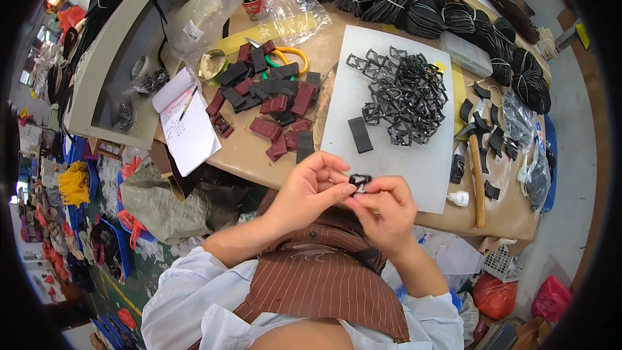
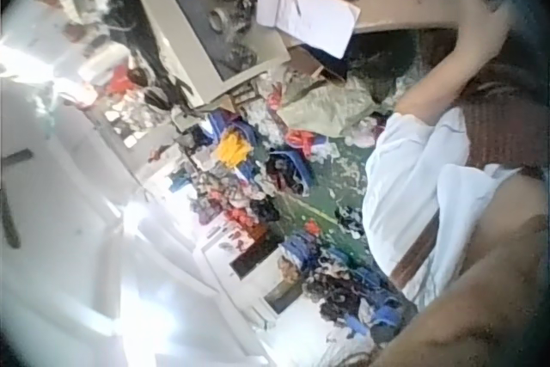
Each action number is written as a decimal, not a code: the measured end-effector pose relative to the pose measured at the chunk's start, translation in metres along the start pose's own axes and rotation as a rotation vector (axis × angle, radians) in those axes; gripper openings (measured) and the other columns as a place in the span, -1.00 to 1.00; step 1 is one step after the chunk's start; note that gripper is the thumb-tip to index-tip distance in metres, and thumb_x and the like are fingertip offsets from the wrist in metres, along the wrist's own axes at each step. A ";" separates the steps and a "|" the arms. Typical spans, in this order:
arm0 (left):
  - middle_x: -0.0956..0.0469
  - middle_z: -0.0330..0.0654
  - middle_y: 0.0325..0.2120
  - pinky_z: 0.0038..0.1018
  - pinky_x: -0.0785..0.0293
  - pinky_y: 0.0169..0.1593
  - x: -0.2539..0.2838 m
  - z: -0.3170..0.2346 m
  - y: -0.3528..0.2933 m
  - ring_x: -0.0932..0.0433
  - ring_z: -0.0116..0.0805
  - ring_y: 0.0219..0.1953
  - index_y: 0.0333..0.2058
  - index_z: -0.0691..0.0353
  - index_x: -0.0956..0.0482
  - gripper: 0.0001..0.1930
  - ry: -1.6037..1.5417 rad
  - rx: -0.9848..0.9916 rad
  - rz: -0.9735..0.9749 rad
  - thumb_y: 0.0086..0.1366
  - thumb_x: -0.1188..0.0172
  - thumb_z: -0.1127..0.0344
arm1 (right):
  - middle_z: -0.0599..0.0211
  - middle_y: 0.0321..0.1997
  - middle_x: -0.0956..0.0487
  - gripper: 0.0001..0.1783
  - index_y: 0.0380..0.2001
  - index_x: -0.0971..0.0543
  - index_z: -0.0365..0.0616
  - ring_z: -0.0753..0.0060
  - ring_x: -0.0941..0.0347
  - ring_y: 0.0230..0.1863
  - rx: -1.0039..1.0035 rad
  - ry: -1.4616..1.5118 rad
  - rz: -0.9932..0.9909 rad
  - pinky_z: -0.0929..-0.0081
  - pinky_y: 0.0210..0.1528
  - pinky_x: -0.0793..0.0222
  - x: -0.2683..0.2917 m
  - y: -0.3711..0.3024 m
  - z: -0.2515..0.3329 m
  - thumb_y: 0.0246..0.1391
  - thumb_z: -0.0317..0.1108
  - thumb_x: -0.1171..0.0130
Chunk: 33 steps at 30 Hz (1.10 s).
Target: The person assembles small black metal buckles onto rectangular maroon and black leather-like straps. They pick up a strap, thread it through the buckle, and fold it to secure the fit, repeating this process for multiple units on a cluttered workbench.
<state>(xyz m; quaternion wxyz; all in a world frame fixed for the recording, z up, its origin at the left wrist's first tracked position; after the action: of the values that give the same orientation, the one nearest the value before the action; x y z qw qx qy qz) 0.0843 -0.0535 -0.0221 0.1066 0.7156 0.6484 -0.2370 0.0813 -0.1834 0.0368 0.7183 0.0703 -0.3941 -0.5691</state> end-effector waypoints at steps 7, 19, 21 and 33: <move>-0.53 -0.27 -0.37 -0.64 -0.46 -0.25 0.013 0.008 -0.011 -0.50 -0.56 -0.33 -0.23 0.36 -0.50 -0.84 0.179 0.196 0.241 0.20 -0.15 0.47 | 0.24 -0.24 -0.43 -0.68 -0.28 -0.58 -0.19 0.51 -0.41 -0.34 -0.382 0.531 0.207 0.61 -0.31 -0.41 -0.009 0.007 -0.020 -0.22 -0.55 -0.32; -0.56 -0.17 -0.52 -0.56 -0.41 -0.36 0.009 -0.004 -0.023 -0.50 -0.51 -0.47 -0.35 0.29 -0.59 -0.88 0.633 0.126 0.414 0.11 -0.20 0.42 | 0.32 -0.29 -0.54 -0.74 -0.33 -0.59 -0.17 0.38 -0.51 -0.39 0.008 0.274 0.714 0.52 -0.34 -0.47 -0.025 0.009 0.016 -0.20 -0.42 -0.33; -0.55 -0.18 -0.49 -0.58 -0.41 -0.34 0.009 -0.001 -0.021 -0.51 -0.49 -0.43 -0.33 0.29 -0.59 -0.87 0.706 0.151 0.413 0.11 -0.20 0.45 | 0.31 -0.32 -0.55 -0.78 -0.39 -0.58 -0.18 0.37 -0.52 -0.40 0.065 0.181 0.696 0.51 -0.35 -0.47 -0.027 0.007 0.019 -0.20 -0.43 -0.32; -0.53 -0.14 -0.33 -0.31 -0.43 -0.12 0.107 -0.074 0.107 -0.48 -0.12 -0.19 -0.28 0.27 -0.54 -0.76 1.910 -0.527 0.054 0.03 -0.02 0.50 | 0.13 -0.29 -0.50 -0.72 -0.35 -0.45 -0.28 0.45 -0.48 -0.25 -0.400 0.605 0.200 0.51 -0.15 -0.46 0.011 -0.002 -0.032 -0.22 -0.67 -0.21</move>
<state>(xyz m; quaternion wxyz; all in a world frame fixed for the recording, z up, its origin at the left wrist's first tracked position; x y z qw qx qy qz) 0.2088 0.0596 -0.0258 -0.2995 0.5742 0.4775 0.5938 0.1011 -0.2052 0.0191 0.8537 0.0546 -0.0499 -0.5154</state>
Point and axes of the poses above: each hand's wrist, its own y-axis towards the middle knuckle, its own x-axis out of the back of the hand, z = x × y, the point moved 7 cm from there along y, towards the middle knuckle
